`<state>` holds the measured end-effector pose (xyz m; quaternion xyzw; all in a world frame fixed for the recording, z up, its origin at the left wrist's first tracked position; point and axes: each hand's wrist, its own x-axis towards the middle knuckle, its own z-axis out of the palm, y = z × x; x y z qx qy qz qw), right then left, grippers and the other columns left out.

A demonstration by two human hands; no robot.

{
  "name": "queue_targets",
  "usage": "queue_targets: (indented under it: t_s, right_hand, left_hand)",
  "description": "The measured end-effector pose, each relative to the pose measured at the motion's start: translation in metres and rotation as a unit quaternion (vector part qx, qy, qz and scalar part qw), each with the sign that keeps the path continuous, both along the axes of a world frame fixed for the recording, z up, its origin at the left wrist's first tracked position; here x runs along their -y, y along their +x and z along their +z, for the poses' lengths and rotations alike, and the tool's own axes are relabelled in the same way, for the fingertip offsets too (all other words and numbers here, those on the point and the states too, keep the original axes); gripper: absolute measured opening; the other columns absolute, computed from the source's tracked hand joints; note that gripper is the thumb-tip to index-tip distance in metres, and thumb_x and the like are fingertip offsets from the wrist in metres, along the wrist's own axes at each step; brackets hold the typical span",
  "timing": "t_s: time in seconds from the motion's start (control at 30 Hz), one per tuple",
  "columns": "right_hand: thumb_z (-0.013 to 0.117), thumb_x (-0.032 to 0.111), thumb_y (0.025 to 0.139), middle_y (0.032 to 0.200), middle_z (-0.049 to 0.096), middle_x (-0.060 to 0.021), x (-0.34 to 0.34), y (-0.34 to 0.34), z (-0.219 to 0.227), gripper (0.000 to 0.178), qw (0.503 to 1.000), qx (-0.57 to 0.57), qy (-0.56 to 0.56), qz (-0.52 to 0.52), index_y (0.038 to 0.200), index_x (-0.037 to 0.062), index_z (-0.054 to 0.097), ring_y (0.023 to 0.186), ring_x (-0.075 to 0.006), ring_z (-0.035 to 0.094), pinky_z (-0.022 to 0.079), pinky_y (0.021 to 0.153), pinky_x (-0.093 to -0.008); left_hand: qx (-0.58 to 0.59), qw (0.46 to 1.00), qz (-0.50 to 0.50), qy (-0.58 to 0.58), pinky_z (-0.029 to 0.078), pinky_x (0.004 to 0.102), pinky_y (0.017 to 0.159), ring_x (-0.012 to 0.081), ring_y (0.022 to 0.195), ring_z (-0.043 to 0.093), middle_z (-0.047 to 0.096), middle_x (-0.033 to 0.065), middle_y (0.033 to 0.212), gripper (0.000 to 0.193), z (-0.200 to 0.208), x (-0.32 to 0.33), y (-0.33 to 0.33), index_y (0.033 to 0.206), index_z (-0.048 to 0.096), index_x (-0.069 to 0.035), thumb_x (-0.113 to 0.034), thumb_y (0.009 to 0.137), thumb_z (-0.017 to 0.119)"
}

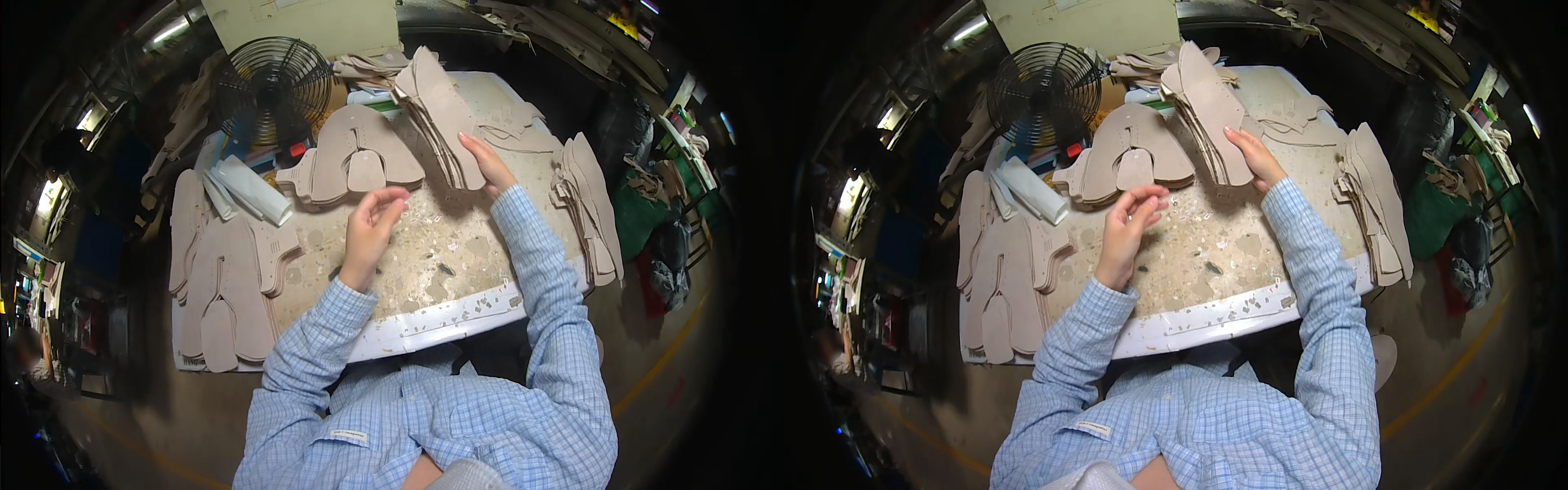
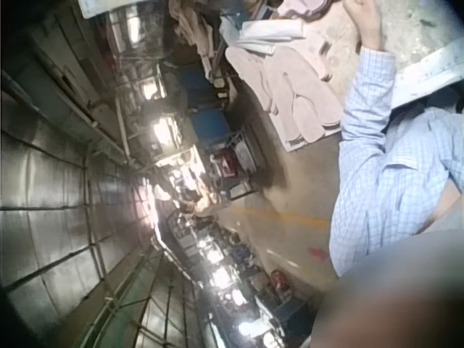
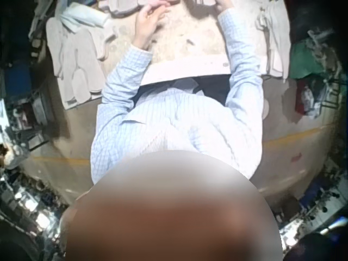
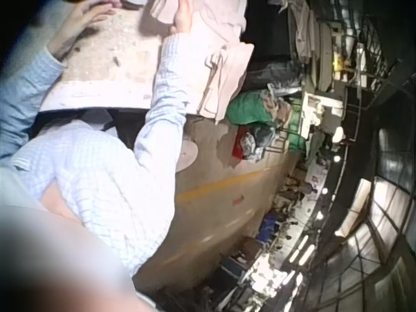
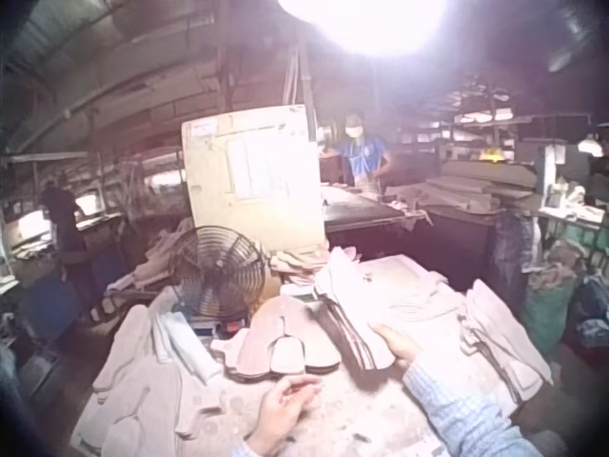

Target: The person assembles beige shoe components by hand at a workbench. They pick up a main upper piece, align and attach smaller side and heel pieces, then stack the completed assembly with others. The process repeats with multiple units.

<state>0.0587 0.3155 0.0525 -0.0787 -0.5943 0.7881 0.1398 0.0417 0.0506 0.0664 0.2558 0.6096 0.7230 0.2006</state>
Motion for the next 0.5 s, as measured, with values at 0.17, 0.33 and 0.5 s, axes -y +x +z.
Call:
queue_targets:
  t_s: [0.17, 0.33, 0.5]
  right_hand:
    - [0.061, 0.038, 0.086, 0.121, 0.056, -0.0169, -0.018, -0.052, -0.034, 0.062, 0.977, 0.194, 0.081, 0.010, 0.129, -0.0044, 0.043, 0.110, -0.0225, 0.054, 0.044, 0.092, -0.0292]
    - [0.062, 0.041, 0.084, 0.119, 0.058, -0.0163, -0.019, -0.060, -0.043, 0.064, 0.979, 0.182, 0.085, -0.028, 0.127, -0.0040, 0.046, 0.104, -0.0255, 0.058, 0.046, 0.089, -0.0316]
    - [0.065, 0.035, 0.081, 0.100, 0.065, -0.0202, -0.013, -0.057, -0.015, 0.041, 0.845, 0.276, 0.450, -0.088, 0.109, 0.0046, 0.064, 0.094, -0.0306, 0.063, 0.048, 0.085, -0.0330]
  left_hand:
    - [0.091, 0.994, -0.040, -0.040, 0.045, 0.0228, 0.082, 0.0115, 0.093, 0.060, 0.064, 0.0052, 0.105, 0.020, -0.014, 0.002, 0.007, 0.107, 0.057, -0.005, -0.017, 0.092, 0.051]
    - [0.074, 0.995, -0.069, -0.023, 0.045, 0.0231, 0.082, 0.0119, 0.092, 0.060, 0.064, 0.0077, 0.105, 0.020, -0.013, 0.001, 0.014, 0.107, 0.057, -0.005, -0.017, 0.093, 0.050]
    - [0.086, 0.993, -0.079, -0.026, 0.046, 0.0237, 0.081, 0.0122, 0.090, 0.061, 0.065, 0.0081, 0.101, 0.020, -0.011, 0.001, 0.018, 0.105, 0.058, -0.003, -0.016, 0.093, 0.051]
